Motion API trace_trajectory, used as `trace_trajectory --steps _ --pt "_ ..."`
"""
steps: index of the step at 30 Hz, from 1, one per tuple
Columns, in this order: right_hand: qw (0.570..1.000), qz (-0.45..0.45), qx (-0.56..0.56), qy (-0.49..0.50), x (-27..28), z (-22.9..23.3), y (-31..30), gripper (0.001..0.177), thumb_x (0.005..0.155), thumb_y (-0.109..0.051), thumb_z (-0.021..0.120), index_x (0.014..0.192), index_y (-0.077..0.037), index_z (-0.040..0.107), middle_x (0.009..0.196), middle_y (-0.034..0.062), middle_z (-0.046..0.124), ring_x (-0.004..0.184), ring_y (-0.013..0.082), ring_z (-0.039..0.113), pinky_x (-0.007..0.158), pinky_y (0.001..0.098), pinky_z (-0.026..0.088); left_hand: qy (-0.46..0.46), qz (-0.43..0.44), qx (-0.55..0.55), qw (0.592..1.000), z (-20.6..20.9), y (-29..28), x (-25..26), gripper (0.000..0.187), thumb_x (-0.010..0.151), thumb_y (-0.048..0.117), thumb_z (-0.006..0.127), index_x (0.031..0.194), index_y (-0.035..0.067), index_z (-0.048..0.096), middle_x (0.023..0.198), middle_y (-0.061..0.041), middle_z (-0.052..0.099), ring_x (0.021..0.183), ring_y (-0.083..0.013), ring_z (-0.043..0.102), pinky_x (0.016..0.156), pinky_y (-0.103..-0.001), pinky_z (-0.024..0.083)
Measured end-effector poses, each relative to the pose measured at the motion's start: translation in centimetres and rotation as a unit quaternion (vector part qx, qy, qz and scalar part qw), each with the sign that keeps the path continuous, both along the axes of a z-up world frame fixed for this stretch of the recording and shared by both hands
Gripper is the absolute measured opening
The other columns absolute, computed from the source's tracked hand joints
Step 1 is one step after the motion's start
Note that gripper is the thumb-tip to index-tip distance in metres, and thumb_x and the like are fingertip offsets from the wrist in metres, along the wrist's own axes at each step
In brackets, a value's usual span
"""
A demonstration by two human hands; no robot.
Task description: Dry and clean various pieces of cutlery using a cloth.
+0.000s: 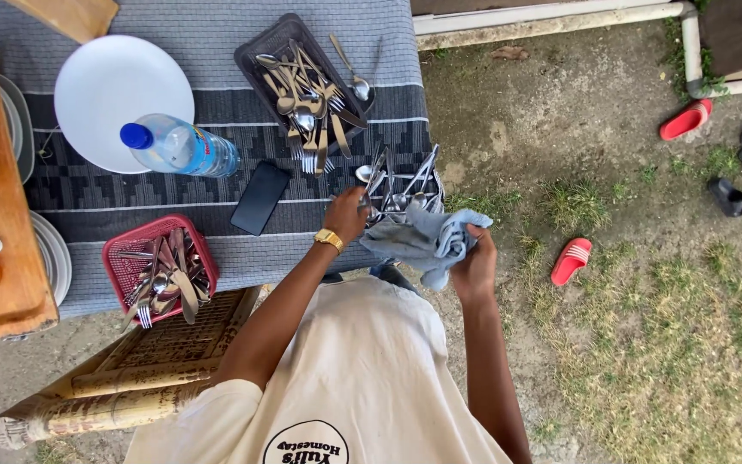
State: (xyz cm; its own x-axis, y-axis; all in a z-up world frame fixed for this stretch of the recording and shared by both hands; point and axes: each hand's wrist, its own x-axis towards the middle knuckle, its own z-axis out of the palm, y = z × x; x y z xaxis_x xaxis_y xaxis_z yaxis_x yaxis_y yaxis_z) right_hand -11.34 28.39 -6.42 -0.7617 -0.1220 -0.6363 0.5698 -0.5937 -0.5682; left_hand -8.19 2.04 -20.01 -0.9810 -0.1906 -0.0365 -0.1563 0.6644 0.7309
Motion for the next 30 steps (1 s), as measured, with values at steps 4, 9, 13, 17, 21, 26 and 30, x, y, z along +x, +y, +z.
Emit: trace_trajectory --steps 4,9,13,17,21,26,30 --pt "0.997 0.030 0.053 -0.038 2.5 -0.6 1.5 0.018 0.097 -0.021 0.055 0.104 -0.008 0.065 0.094 0.0053 0.071 0.086 0.0203 0.068 0.084 0.0385 0.055 -0.126 -0.001 -0.106 0.986 -0.9 1.2 0.7 0.043 0.076 0.018 0.079 0.114 0.005 0.063 0.111 -0.019 0.069 0.100 -0.0402 0.068 0.076 -0.049 0.057" --pt "0.996 0.012 0.031 -0.084 5.2 -3.0 2.7 0.019 0.097 -0.021 0.054 0.103 -0.008 0.066 0.094 0.0047 0.072 0.086 0.0200 0.069 0.083 0.0374 0.057 -0.212 -0.007 -0.128 0.969 -3.4 1.3 1.4 0.030 0.090 0.020 0.074 0.116 0.010 0.062 0.112 -0.013 0.069 0.103 -0.0352 0.069 0.086 -0.052 0.055" --pt "0.995 0.014 0.030 -0.095 5.7 -3.3 3.0 0.020 0.096 -0.021 0.054 0.101 -0.007 0.067 0.092 0.0055 0.072 0.084 0.0208 0.069 0.081 0.0382 0.056 -0.120 0.005 -0.112 0.986 -1.5 1.8 1.3 0.025 0.086 0.016 0.071 0.109 0.009 0.063 0.107 -0.013 0.069 0.099 -0.0347 0.069 0.082 -0.051 0.055" --pt "0.992 0.011 0.047 -0.120 5.6 -2.4 2.5 0.021 0.097 -0.022 0.053 0.101 -0.007 0.067 0.093 0.0056 0.073 0.085 0.0203 0.069 0.084 0.0378 0.057 -0.018 -0.026 -0.087 0.996 -1.9 4.0 -0.3 0.020 0.091 0.019 0.069 0.105 0.006 0.064 0.100 -0.016 0.071 0.094 -0.0354 0.069 0.077 -0.048 0.056" --pt "0.992 0.014 0.055 -0.110 5.5 -1.7 2.2 0.020 0.096 -0.022 0.054 0.101 -0.007 0.067 0.092 0.0051 0.073 0.086 0.0200 0.069 0.085 0.0385 0.056 -0.106 -0.027 -0.109 0.988 -0.8 6.1 -3.7 0.027 0.096 0.031 0.069 0.103 0.004 0.069 0.095 -0.019 0.073 0.089 -0.0369 0.071 0.076 -0.048 0.057" --pt "0.992 -0.005 0.049 -0.117 6.0 -2.7 2.9 0.018 0.096 -0.022 0.057 0.102 -0.009 0.067 0.093 0.0031 0.073 0.086 0.0195 0.069 0.085 0.0382 0.055 -0.202 -0.023 -0.120 0.972 -3.2 6.8 -5.4 0.033 0.086 0.039 0.075 0.090 0.006 0.074 0.091 -0.018 0.074 0.085 -0.0361 0.073 0.076 -0.048 0.058" --pt "0.992 0.004 0.049 -0.112 6.0 -2.4 2.6 0.019 0.096 -0.022 0.057 0.103 -0.007 0.067 0.094 0.0045 0.073 0.086 0.0197 0.068 0.087 0.0381 0.054 -0.166 0.010 -0.104 0.980 -6.7 6.1 -5.5 0.037 0.078 0.037 0.080 0.085 0.002 0.073 0.086 -0.021 0.072 0.078 -0.0379 0.072 0.070 -0.049 0.058"
